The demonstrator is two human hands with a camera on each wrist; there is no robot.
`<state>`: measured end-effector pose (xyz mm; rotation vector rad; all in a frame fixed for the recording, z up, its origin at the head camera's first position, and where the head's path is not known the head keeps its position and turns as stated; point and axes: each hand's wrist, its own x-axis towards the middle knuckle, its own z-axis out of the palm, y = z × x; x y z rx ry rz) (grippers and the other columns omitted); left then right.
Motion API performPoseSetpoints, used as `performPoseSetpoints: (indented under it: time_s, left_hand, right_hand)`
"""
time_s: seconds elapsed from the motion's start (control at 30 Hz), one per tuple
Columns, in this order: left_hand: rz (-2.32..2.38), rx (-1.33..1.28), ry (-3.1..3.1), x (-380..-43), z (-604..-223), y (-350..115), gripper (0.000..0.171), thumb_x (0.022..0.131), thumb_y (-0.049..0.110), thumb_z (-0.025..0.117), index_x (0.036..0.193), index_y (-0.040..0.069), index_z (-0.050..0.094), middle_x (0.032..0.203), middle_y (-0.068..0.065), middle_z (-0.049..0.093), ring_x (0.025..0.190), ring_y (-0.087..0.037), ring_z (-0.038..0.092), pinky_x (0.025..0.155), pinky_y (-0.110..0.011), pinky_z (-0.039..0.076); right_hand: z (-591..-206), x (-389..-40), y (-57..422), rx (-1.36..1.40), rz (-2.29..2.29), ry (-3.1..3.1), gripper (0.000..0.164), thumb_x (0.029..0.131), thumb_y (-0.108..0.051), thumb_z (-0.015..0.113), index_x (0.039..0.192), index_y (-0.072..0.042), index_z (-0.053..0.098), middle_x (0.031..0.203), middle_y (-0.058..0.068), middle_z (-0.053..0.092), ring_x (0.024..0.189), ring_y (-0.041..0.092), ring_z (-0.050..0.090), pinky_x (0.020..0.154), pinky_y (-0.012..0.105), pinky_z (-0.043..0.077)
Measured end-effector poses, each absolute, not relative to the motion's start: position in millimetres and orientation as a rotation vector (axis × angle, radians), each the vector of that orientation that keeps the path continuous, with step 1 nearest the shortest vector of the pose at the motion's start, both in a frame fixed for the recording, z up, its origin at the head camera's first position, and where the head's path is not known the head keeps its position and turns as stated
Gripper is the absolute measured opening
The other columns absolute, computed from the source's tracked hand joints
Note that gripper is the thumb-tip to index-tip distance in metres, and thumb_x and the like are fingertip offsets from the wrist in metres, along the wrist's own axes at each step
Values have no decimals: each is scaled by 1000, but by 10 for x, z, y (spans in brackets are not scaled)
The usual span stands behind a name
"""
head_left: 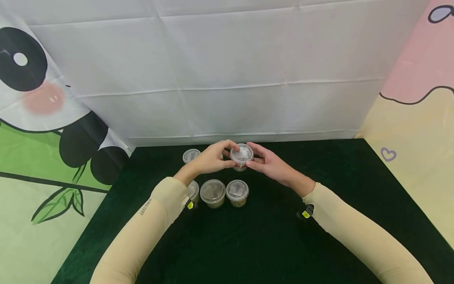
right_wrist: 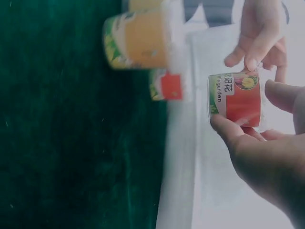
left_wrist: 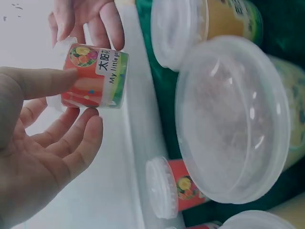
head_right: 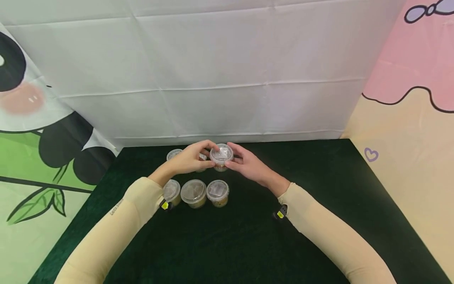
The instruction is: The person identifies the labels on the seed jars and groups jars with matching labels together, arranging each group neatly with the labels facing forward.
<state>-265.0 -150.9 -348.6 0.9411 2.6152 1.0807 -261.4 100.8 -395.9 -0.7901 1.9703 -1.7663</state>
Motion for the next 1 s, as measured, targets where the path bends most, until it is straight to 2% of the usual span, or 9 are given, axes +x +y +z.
performPoseSetpoints:
  time_s: [0.1, 0.2, 0.33, 0.43, 0.63, 0.73, 1.0]
  left_hand:
    - [958, 913, 2638, -2769, -3527, -1493, 40, 96, 7, 69, 132, 8, 54, 131, -12, 57, 112, -29, 63, 86, -40, 56]
    - [812, 894, 2682, -2866, -3575, -1480, 43, 95, 4, 69, 134, 7, 52, 131, -15, 58, 113, -32, 63, 93, -44, 54]
    - [551, 854, 2771, -2976, -3626, -1455, 46, 94, 8, 71, 136, 12, 51, 129, -13, 60, 108, -29, 61, 94, -45, 51]
    - [389, 810, 2812, -3041, -3644, -1422, 48, 95, 12, 72, 138, 15, 50, 129, -11, 61, 108, -27, 59, 95, -47, 49]
    - [227, 731, 2836, -3108, -3668, -1340, 50, 94, 14, 73, 138, 18, 49, 134, -10, 61, 121, -29, 57, 107, -58, 38]
    - [171, 697, 2831, -3123, -3679, -1322, 51, 93, 14, 75, 136, 18, 49, 134, -10, 61, 123, -30, 55, 108, -60, 35]
    - [154, 643, 2787, -3167, -3709, -1363, 56, 90, 13, 79, 137, 19, 49, 134, -11, 61, 124, -30, 55, 107, -57, 35]
  right_hand:
    - [-4003, -2718, 953, -767, -1712, 2030, 72, 105, -15, 57, 163, -9, 14, 166, 13, 19, 146, 36, 33, 112, 49, 38]
    - [-4063, -2817, 896, -717, -1683, 2043, 72, 105, -14, 57, 163, -8, 14, 163, 16, 25, 145, 35, 36, 111, 47, 40]
    - [-4136, -2944, 817, -597, -1711, 1983, 72, 104, -13, 58, 162, -8, 16, 158, 18, 32, 141, 32, 42, 108, 41, 44]
    - [-4172, -3021, 765, -502, -1747, 1945, 71, 104, -13, 59, 162, -9, 18, 158, 15, 31, 140, 30, 43, 107, 39, 45]
    - [-4252, -3104, 697, -421, -1799, 1911, 66, 107, -15, 53, 162, -9, 18, 158, 16, 32, 143, 32, 38, 110, 46, 42]
    - [-4311, -3131, 652, -405, -1808, 1907, 65, 108, -15, 52, 162, -7, 17, 156, 17, 33, 143, 33, 38, 111, 48, 41]
    - [-4409, -3147, 541, -380, -1814, 1917, 64, 107, -13, 53, 161, -6, 19, 156, 18, 34, 142, 33, 39, 109, 47, 42]
